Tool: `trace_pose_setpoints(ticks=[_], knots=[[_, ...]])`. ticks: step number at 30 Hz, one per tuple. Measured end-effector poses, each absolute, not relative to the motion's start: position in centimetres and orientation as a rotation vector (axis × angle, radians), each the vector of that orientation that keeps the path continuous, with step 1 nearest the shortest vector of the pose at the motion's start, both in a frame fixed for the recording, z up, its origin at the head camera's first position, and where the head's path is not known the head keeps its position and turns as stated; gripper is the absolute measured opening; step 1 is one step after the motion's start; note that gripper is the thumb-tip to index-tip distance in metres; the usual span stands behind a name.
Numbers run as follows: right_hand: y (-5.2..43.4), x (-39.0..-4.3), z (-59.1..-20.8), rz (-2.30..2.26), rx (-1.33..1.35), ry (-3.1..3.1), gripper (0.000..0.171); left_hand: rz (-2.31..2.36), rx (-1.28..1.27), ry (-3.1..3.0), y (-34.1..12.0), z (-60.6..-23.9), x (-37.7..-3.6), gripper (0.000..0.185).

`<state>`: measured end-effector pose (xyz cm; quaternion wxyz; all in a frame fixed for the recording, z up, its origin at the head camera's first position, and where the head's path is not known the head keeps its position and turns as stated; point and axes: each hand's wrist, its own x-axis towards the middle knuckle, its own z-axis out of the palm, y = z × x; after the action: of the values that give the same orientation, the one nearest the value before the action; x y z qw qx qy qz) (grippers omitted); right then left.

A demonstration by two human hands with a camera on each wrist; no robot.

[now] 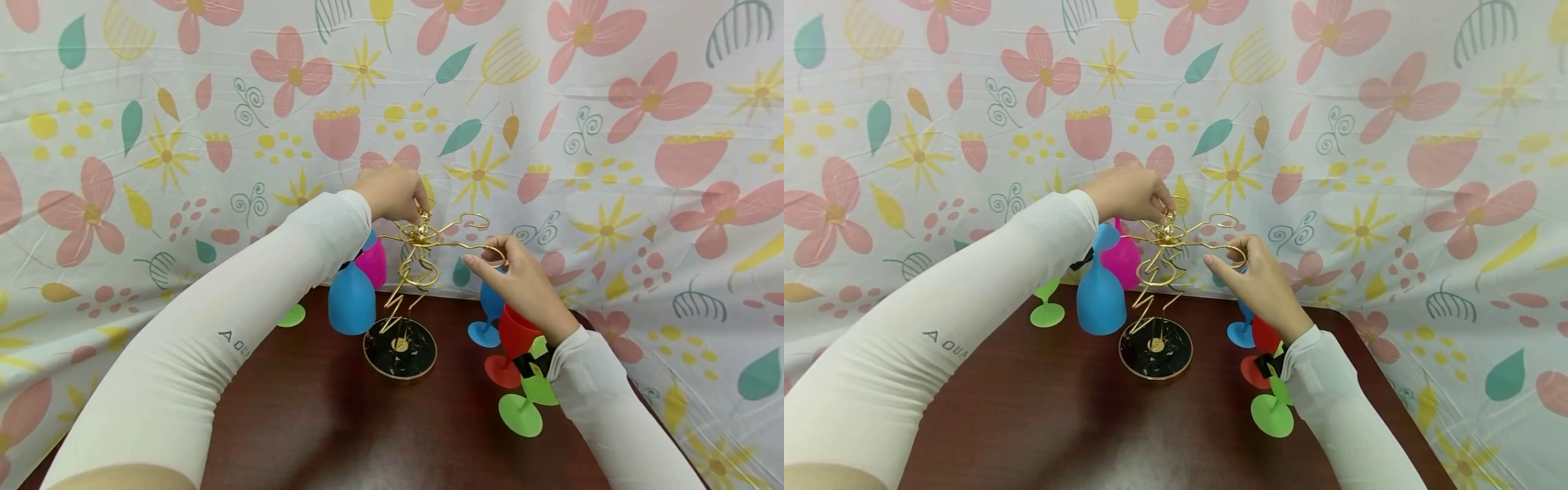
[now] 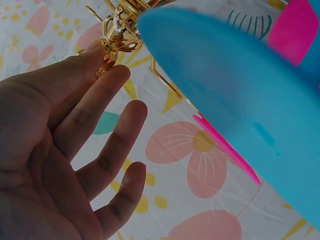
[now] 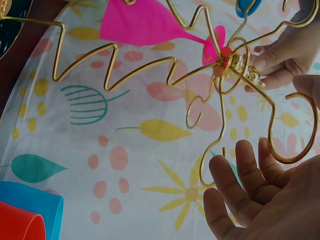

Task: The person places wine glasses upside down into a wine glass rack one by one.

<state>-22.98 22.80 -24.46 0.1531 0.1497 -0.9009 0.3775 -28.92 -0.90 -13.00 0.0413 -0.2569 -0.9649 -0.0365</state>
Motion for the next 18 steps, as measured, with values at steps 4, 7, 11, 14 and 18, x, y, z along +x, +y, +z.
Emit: trace_pose_setpoints(ticks=[4, 7, 11, 14, 18], knots=[[22.7, -23.1, -24.6, 1.097, 0.435, -2.588, 0.065, -0.158, -0.837, -2.954, -1.3, -12.9, -29.0, 0.035], [22.7, -23.1, -24.7, 1.109, 0.436, -2.591, 0.065, -0.264, -0.91, -2.922, -2.1, -12.6, -28.9, 0.043], [22.8, -22.9, -24.7, 1.115, 0.44, -2.592, 0.064, -0.462, -0.943, -2.866, -3.9, -12.0, -28.8, 0.048], [22.8, -22.8, -24.8, 1.122, 0.456, -2.588, 0.063, -0.573, -0.9, -2.83, -5.7, -12.0, -28.8, 0.048], [22.8, -22.7, -24.9, 1.141, 0.483, -2.576, 0.061, -0.624, -0.832, -2.804, -8.1, -12.6, -29.2, 0.048]])
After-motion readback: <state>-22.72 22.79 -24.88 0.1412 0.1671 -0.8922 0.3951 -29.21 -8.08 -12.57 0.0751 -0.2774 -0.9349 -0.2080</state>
